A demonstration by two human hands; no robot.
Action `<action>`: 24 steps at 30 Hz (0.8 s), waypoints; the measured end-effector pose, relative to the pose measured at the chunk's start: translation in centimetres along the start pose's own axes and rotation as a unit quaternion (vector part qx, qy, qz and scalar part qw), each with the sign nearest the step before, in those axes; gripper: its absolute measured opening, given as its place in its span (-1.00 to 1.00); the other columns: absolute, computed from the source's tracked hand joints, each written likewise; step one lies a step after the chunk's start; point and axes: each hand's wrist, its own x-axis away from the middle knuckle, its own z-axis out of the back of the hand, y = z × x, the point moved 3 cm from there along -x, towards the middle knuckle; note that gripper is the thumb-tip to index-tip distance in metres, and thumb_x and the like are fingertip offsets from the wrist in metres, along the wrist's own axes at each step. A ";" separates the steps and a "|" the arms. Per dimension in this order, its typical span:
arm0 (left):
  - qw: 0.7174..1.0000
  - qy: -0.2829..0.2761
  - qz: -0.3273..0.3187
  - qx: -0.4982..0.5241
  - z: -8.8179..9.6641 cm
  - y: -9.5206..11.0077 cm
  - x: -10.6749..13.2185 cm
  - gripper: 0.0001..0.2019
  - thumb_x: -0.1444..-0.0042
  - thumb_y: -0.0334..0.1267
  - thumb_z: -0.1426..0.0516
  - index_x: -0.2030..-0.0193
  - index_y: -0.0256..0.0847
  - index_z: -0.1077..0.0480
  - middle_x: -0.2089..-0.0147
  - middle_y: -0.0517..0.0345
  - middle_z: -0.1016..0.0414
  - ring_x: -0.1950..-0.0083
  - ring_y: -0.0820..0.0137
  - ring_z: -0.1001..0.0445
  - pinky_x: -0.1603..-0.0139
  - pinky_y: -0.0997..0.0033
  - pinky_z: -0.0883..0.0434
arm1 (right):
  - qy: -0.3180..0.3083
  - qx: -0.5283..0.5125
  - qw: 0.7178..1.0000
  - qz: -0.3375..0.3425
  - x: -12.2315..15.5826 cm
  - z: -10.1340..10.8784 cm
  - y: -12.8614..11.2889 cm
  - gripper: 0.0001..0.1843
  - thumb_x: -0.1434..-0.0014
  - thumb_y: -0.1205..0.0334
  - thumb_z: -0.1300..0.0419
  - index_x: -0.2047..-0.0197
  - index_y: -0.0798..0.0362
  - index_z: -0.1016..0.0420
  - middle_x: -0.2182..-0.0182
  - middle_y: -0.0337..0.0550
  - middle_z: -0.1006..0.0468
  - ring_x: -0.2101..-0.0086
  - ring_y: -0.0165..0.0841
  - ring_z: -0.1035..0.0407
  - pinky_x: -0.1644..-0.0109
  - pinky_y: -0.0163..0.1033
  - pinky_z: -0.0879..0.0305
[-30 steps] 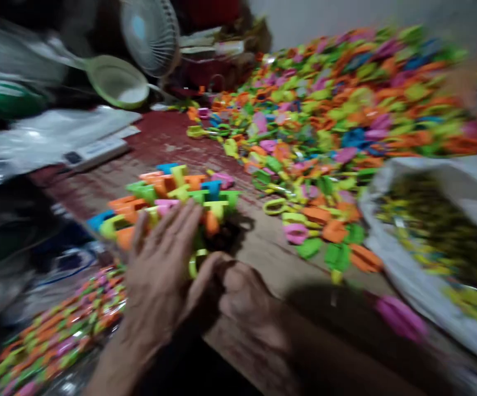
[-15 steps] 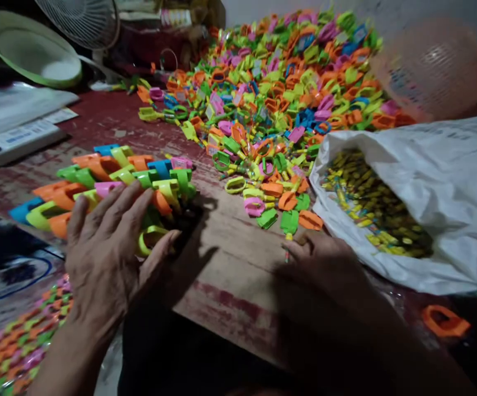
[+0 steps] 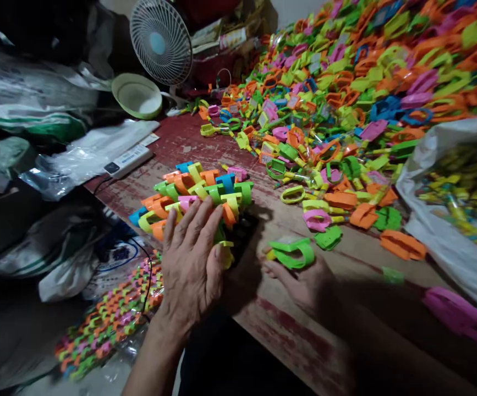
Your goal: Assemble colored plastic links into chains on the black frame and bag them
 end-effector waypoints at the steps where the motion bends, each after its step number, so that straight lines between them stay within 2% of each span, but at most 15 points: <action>1: 1.000 -0.001 0.000 0.005 0.0 0.0 0.0 -0.53 -0.38 -0.24 0.15 -0.39 -0.15 -0.16 -0.45 -0.03 -0.24 -0.50 0.25 -0.11 -0.55 -0.07 0.09 | -0.010 -0.038 0.999 0.000 -0.8 -1.0 -0.8 -0.79 -0.23 0.09 -0.22 0.19 -0.01 -0.61 0.30 -0.09 -0.68 0.32 -0.25 -0.56 0.23 -0.20 -0.49; 3: 1.000 0.004 0.000 0.016 0.1 0.0 0.0 -0.51 -0.37 -0.27 0.13 -0.41 -0.14 -0.14 -0.44 -0.04 -0.25 -0.50 0.25 -0.12 -0.55 -0.08 0.09 | -0.011 -0.078 0.997 -0.004 -2.4 -2.3 -1.8 -0.80 -0.20 0.12 -0.22 0.20 0.00 -0.62 0.30 -0.09 -0.69 0.32 -0.24 -0.58 0.22 -0.20 -0.52; 6: 1.000 0.011 0.005 0.024 0.1 0.1 0.1 -0.49 -0.35 -0.30 0.11 -0.43 -0.16 -0.10 -0.44 -0.05 -0.25 -0.50 0.25 -0.13 -0.55 -0.08 0.08 | -0.018 -0.042 0.999 0.014 -3.9 -3.1 -2.2 -0.84 -0.15 0.22 -0.20 0.28 0.03 -0.62 0.37 -0.07 -0.68 0.37 -0.23 -0.58 0.27 -0.21 -0.51; 9: 1.000 0.013 0.004 0.025 0.1 0.2 0.1 -0.51 -0.35 -0.30 0.12 -0.40 -0.25 -0.14 -0.42 -0.11 -0.28 -0.51 0.24 -0.11 -0.54 -0.08 0.08 | -0.051 -0.002 0.994 0.098 -4.5 -3.3 -2.4 -0.80 -0.14 0.35 -0.12 0.29 0.05 -0.60 0.38 -0.07 -0.66 0.36 -0.25 -0.56 0.25 -0.23 -0.48; 12: 1.000 0.013 0.005 0.023 0.0 0.2 0.1 -0.52 -0.37 -0.30 0.15 -0.37 -0.33 -0.17 -0.41 -0.17 -0.29 -0.51 0.24 -0.11 -0.54 -0.05 0.08 | -0.085 0.000 0.982 0.167 -4.5 -3.4 -2.9 -0.68 -0.16 0.44 -0.03 0.16 0.06 -0.59 0.28 -0.03 -0.65 0.26 -0.22 -0.55 0.16 -0.21 -0.46; 17: 1.000 0.018 0.000 0.009 -0.2 0.2 0.2 -0.53 -0.39 -0.22 0.14 -0.36 -0.32 -0.17 -0.41 -0.20 -0.29 -0.50 0.19 -0.12 -0.53 -0.12 0.06 | -0.131 0.001 0.978 0.159 -4.3 -3.7 -4.2 -0.56 -0.15 0.49 -0.04 -0.03 0.00 -0.52 0.15 -0.06 -0.61 0.16 -0.24 -0.51 0.09 -0.24 -0.43; 20: 1.000 0.016 0.009 0.006 0.1 0.3 0.2 -0.54 -0.38 -0.19 0.08 -0.36 -0.25 -0.16 -0.40 -0.15 -0.30 -0.48 0.20 -0.16 -0.53 -0.11 0.04 | -0.127 0.017 0.979 0.161 -3.9 -4.0 -4.5 -0.56 -0.19 0.49 -0.05 -0.07 -0.02 -0.49 0.04 -0.05 -0.59 0.10 -0.25 -0.49 0.03 -0.25 -0.41; 22: 1.000 0.015 0.017 0.010 0.6 0.6 -0.1 -0.52 -0.36 -0.22 0.05 -0.38 -0.24 -0.12 -0.39 -0.13 -0.32 -0.48 0.22 -0.17 -0.54 -0.08 0.03 | -0.126 0.049 0.978 0.157 -3.7 -4.4 -4.1 -0.59 -0.22 0.48 -0.05 -0.08 0.00 -0.48 0.02 -0.02 -0.58 0.11 -0.24 -0.50 0.02 -0.22 -0.43; 24: 1.000 0.013 0.023 -0.003 1.2 1.0 -0.6 -0.46 -0.36 -0.18 0.02 -0.43 -0.26 -0.06 -0.42 -0.16 -0.27 -0.51 0.14 -0.10 -0.53 -0.15 0.07 | -0.120 0.077 0.977 0.157 -3.7 -5.1 -3.4 -0.62 -0.23 0.47 -0.05 -0.04 0.01 -0.50 0.05 -0.02 -0.59 0.15 -0.24 -0.51 0.05 -0.21 -0.45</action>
